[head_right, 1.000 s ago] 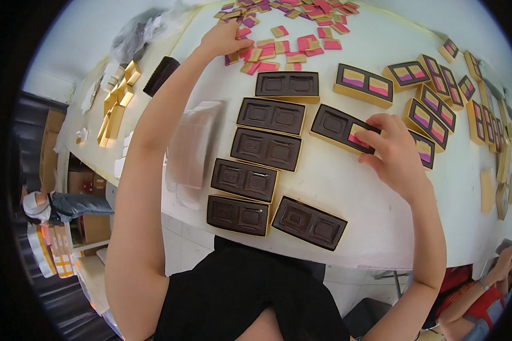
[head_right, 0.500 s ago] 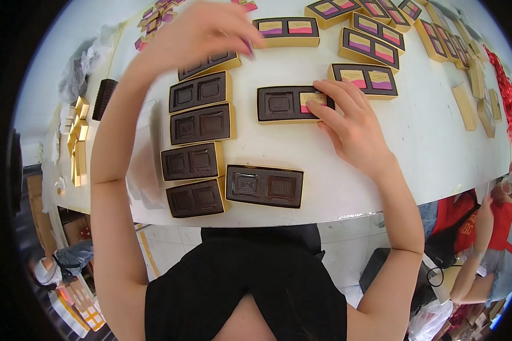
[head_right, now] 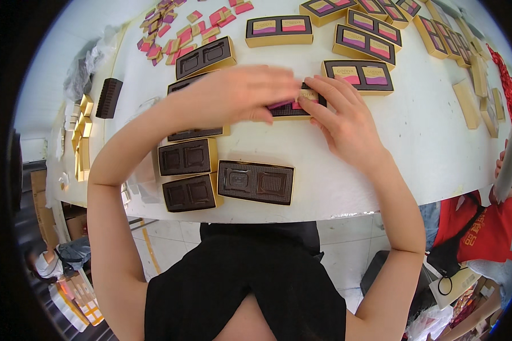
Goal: The person assembles small cosmetic compacts by placing colored inserts into black trays and arranging them on a table. They then gather the inserts, pour them from a plastic bag onto the table, and continue organizing the components.
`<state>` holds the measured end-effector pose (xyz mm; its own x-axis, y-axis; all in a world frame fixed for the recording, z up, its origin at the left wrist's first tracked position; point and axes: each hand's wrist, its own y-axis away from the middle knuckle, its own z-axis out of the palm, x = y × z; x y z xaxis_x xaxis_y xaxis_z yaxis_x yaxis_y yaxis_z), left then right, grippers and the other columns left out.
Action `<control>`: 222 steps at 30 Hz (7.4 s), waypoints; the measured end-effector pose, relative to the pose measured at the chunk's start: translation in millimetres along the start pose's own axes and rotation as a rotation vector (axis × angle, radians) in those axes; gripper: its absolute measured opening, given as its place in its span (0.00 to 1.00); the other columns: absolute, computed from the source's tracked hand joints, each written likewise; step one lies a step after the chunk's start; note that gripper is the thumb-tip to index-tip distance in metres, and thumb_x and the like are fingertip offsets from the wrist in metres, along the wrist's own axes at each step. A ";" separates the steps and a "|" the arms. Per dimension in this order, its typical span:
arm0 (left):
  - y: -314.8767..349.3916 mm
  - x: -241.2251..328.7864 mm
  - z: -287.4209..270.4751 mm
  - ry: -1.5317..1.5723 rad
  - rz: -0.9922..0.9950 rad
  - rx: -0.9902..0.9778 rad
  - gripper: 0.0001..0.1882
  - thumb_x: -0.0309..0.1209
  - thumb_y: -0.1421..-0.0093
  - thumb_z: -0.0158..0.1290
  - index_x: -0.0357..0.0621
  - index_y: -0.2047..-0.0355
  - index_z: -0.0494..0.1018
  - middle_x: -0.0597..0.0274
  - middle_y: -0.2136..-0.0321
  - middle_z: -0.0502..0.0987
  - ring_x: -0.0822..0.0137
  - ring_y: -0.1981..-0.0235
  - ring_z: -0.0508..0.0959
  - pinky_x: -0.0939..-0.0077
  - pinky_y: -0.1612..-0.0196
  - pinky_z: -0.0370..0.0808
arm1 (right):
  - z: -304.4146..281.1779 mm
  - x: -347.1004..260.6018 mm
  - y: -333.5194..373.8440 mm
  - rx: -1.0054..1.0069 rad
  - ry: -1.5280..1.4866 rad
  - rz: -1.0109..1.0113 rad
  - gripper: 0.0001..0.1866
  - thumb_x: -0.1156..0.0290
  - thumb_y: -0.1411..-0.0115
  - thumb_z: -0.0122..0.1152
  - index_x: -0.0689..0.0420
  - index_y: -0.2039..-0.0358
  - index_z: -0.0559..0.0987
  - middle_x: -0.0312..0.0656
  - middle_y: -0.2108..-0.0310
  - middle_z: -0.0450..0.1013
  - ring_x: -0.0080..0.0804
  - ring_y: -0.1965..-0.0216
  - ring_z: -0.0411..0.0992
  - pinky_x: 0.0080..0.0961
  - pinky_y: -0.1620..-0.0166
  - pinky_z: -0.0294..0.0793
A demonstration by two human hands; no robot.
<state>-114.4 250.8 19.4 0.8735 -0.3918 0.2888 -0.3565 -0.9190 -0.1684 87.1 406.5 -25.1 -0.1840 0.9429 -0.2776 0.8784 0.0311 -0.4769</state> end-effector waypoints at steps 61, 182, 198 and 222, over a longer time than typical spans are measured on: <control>-171.5 -208.4 28.5 -0.422 -0.024 0.302 0.44 0.65 0.45 0.47 0.60 0.33 0.52 0.56 0.31 0.49 0.54 0.30 0.45 0.36 0.34 0.39 | -10.0 260.2 -47.5 0.283 0.783 0.349 0.38 0.55 0.44 0.61 0.34 0.34 0.59 0.37 0.33 0.55 0.42 0.31 0.50 0.67 0.39 0.42; 12.2 -183.6 -20.1 -0.578 -0.571 0.179 0.08 0.32 0.50 0.55 0.40 0.74 0.77 0.48 0.73 0.78 0.50 0.68 0.79 0.58 0.65 0.74 | -1.2 19.6 -19.4 0.009 0.070 -0.101 0.20 0.74 0.53 0.66 0.63 0.57 0.77 0.43 0.50 0.73 0.41 0.45 0.68 0.43 0.41 0.68; 48.8 138.0 51.1 -0.463 0.018 0.352 0.09 0.26 0.48 0.56 0.29 0.71 0.78 0.48 0.72 0.80 0.57 0.68 0.82 0.70 0.64 0.81 | 2.1 12.5 -11.9 0.083 0.098 -0.010 0.23 0.74 0.46 0.62 0.60 0.48 0.73 0.42 0.43 0.68 0.43 0.43 0.66 0.38 0.43 0.68; 161.2 -151.4 -43.3 -0.440 -0.968 0.332 0.22 0.47 0.48 0.60 0.41 0.63 0.80 0.54 0.67 0.82 0.59 0.64 0.81 0.67 0.59 0.76 | 14.3 -110.3 48.3 -0.003 0.073 0.114 0.27 0.75 0.52 0.64 0.69 0.50 0.73 0.53 0.44 0.67 0.55 0.41 0.63 0.47 0.42 0.67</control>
<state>-318.4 160.0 -10.7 0.7995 0.5945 0.0860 0.5879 -0.7450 -0.3153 143.6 299.2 -29.5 -0.0509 0.9619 -0.2686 0.8933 -0.0764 -0.4429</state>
